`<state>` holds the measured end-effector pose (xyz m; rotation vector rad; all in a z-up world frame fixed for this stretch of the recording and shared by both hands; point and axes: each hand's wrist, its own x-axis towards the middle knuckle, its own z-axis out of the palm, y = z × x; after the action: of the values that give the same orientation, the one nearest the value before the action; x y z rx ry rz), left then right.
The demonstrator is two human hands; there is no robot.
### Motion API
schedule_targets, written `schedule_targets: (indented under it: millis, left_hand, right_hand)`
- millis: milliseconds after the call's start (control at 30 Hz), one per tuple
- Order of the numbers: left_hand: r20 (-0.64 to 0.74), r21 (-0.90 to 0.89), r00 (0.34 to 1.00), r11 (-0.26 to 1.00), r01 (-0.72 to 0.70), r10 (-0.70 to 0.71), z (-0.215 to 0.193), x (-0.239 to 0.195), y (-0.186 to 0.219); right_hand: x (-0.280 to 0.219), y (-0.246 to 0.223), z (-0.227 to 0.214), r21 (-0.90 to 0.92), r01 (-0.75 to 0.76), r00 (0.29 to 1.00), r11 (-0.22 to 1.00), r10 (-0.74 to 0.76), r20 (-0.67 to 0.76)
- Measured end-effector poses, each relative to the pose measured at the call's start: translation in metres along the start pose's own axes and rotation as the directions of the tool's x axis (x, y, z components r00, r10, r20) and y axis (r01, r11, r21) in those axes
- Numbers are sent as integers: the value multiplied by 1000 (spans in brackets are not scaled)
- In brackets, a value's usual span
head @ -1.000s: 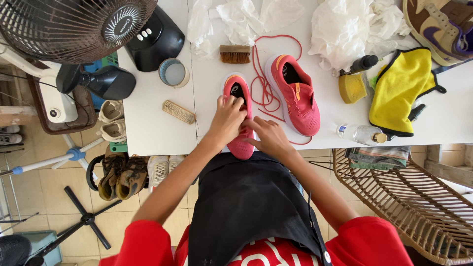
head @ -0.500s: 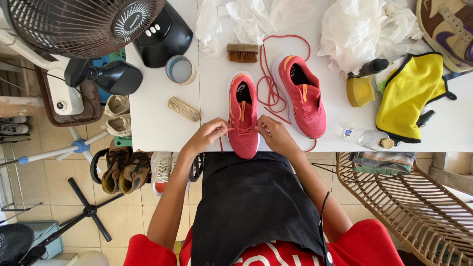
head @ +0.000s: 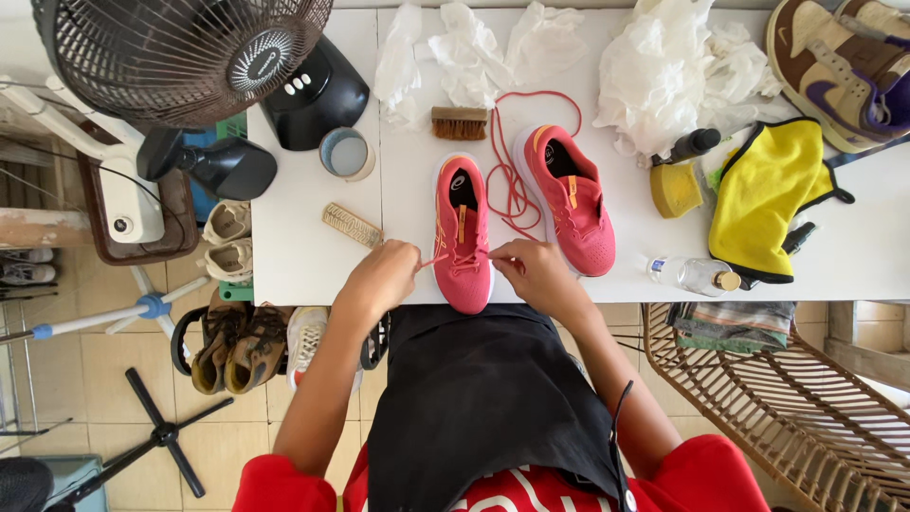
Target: The person laces a pair of pink sneakers by threading red laces through the eyelets and tying them. The hands repeatedly pull and adjust the laces to secure the shoes on a white table.
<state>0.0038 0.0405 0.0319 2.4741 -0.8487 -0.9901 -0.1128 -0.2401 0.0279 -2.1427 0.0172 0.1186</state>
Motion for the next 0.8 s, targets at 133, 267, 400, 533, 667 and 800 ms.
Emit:
schedule_targets:
  millis: [133,267,400,533,667,800]
  left_hand:
    - [12,134,996,987,-91,90,-84,-64,96]
    - [60,331,953,895,-299,297,-149,-118,167]
    - [119,563,869,688,-457,479,-205,-163,209]
    - [-115,692,765,604,-396,633,-237,-190,236]
    - [-478,687,441,636,-351,760,-249,-184,251]
    - [-677,370,300,663,-651,672,-259,-169,253]
  right_hand:
    - [-8,-82,-58,34,103,995,994,-103,12]
    - [-22,-155,-114,74,307,950,949,-310,33]
    - [-40,-227,-157,-60,563,824,824,-566,-38]
    - [-46,-263,-170,-373,631,662,680,-723,-197]
    - [-37,-271,-183,-543,620,487,566,-821,-299]
    - [-21,-270,-182,-405,687,416,603,-784,-460]
